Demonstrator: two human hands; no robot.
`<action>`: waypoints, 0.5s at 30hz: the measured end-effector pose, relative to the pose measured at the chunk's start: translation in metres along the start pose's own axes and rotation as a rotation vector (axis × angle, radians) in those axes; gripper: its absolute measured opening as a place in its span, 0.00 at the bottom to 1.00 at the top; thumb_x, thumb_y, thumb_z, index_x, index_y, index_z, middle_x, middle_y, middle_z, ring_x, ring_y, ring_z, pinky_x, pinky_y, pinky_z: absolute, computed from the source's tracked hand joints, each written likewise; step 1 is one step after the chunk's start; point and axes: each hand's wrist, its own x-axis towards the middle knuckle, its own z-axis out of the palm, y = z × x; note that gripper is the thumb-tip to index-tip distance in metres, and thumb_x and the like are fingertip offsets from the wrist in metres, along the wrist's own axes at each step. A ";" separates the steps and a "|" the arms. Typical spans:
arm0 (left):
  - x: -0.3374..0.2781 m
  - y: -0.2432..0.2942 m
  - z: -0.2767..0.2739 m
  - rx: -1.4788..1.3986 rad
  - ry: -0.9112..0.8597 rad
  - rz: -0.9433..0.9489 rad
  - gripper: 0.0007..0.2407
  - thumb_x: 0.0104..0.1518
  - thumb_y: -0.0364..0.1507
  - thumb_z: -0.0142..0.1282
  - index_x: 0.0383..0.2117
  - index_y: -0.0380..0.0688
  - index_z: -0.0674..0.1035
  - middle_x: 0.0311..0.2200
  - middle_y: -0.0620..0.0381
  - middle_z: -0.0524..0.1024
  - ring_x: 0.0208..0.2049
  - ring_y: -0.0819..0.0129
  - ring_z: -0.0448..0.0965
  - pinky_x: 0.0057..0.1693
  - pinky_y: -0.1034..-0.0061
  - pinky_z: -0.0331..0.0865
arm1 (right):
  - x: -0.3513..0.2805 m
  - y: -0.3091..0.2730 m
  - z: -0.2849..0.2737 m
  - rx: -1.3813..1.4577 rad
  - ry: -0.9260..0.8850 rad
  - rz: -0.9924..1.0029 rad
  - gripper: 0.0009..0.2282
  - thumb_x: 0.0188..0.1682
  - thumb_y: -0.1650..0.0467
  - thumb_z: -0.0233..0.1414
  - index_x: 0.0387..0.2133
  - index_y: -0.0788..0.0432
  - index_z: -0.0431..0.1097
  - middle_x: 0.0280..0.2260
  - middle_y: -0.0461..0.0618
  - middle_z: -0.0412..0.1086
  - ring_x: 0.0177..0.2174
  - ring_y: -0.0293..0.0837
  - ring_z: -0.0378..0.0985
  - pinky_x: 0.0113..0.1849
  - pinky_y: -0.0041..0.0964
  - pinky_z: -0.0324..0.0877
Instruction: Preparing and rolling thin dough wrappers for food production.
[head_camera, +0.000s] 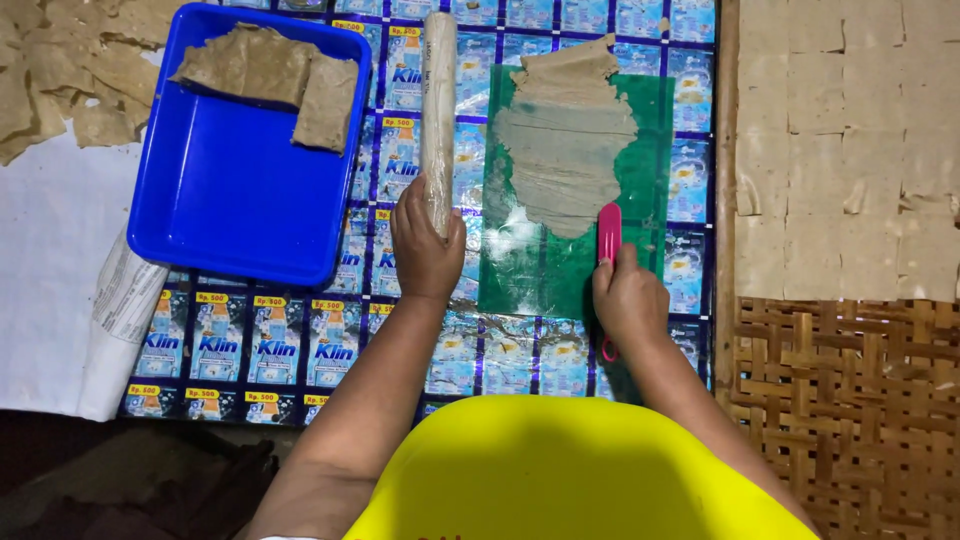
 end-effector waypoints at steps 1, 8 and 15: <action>0.000 0.000 0.000 -0.002 0.001 -0.002 0.27 0.59 0.28 0.60 0.64 0.36 0.63 0.60 0.39 0.67 0.62 0.43 0.67 0.66 0.53 0.63 | -0.002 -0.001 0.003 -0.010 -0.022 0.008 0.12 0.55 0.65 0.48 0.40 0.64 0.64 0.22 0.69 0.73 0.25 0.72 0.76 0.30 0.68 0.68; 0.000 -0.002 0.001 -0.004 0.002 0.007 0.27 0.60 0.28 0.60 0.65 0.36 0.62 0.60 0.39 0.67 0.62 0.44 0.66 0.66 0.54 0.63 | -0.003 -0.002 0.015 -0.017 -0.032 0.028 0.11 0.55 0.66 0.48 0.39 0.64 0.63 0.22 0.69 0.73 0.24 0.71 0.76 0.29 0.67 0.68; -0.001 -0.002 0.000 -0.006 -0.014 0.003 0.27 0.60 0.28 0.59 0.65 0.36 0.62 0.60 0.39 0.67 0.62 0.44 0.66 0.66 0.54 0.63 | 0.010 -0.007 0.021 -0.007 -0.017 0.035 0.11 0.55 0.67 0.47 0.41 0.66 0.63 0.22 0.69 0.73 0.24 0.71 0.76 0.29 0.67 0.69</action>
